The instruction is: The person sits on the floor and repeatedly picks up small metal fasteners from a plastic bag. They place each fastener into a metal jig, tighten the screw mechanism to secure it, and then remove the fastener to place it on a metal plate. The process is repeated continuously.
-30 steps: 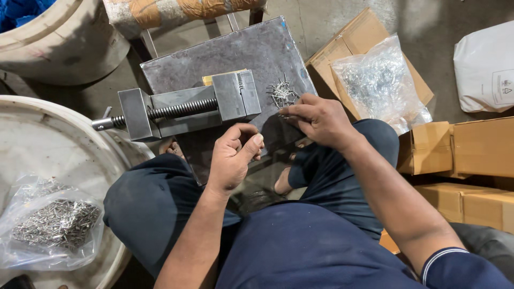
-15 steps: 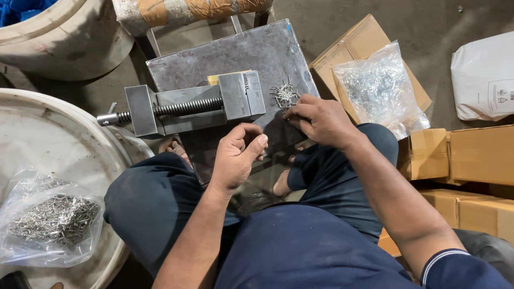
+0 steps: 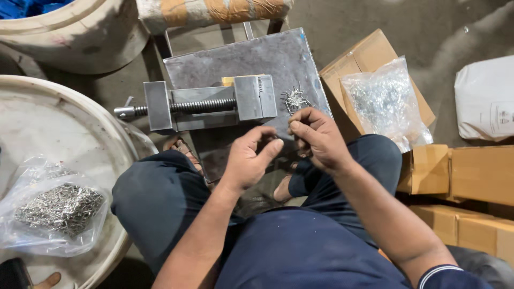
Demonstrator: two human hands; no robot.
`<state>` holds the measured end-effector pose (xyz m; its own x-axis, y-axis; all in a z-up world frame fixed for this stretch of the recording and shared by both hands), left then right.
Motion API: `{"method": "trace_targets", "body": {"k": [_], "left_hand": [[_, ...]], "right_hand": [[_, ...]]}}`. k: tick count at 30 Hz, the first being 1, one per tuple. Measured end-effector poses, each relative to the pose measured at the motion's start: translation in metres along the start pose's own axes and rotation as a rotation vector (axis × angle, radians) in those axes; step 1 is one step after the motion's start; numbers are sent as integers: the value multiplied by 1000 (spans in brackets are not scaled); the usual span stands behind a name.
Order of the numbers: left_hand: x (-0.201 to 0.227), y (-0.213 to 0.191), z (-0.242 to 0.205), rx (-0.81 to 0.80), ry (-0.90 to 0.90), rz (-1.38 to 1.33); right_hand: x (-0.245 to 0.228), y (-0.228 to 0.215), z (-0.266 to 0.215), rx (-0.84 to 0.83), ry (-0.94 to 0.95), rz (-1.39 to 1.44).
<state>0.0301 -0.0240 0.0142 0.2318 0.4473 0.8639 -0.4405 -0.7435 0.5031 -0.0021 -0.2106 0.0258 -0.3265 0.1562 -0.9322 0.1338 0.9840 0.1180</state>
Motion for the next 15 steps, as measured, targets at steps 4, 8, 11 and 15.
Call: {"method": "trace_targets", "body": {"k": [4, 8, 11, 15], "left_hand": [[10, 4, -1, -30, 91, 104], [6, 2, -2, 1, 16, 20], [0, -1, -2, -2, 42, 32], [-8, -7, -3, -20, 52, 11]], "right_hand": [[11, 21, 2, 31, -11, 33], [19, 38, 0, 77, -91, 34], [24, 41, -1, 51, -82, 116], [15, 33, -4, -11, -109, 39]]}}
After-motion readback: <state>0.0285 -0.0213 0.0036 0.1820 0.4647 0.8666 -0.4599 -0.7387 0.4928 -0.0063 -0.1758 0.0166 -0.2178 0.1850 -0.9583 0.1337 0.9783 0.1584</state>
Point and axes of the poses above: each hand's wrist, its own z-axis towards the middle knuckle, its own y-axis out of the palm, x = y × z, the point moved 4 cm from there along z, towards the middle knuckle, and after that the axes turned 13 degrees about -z, right-handed, at the moved point
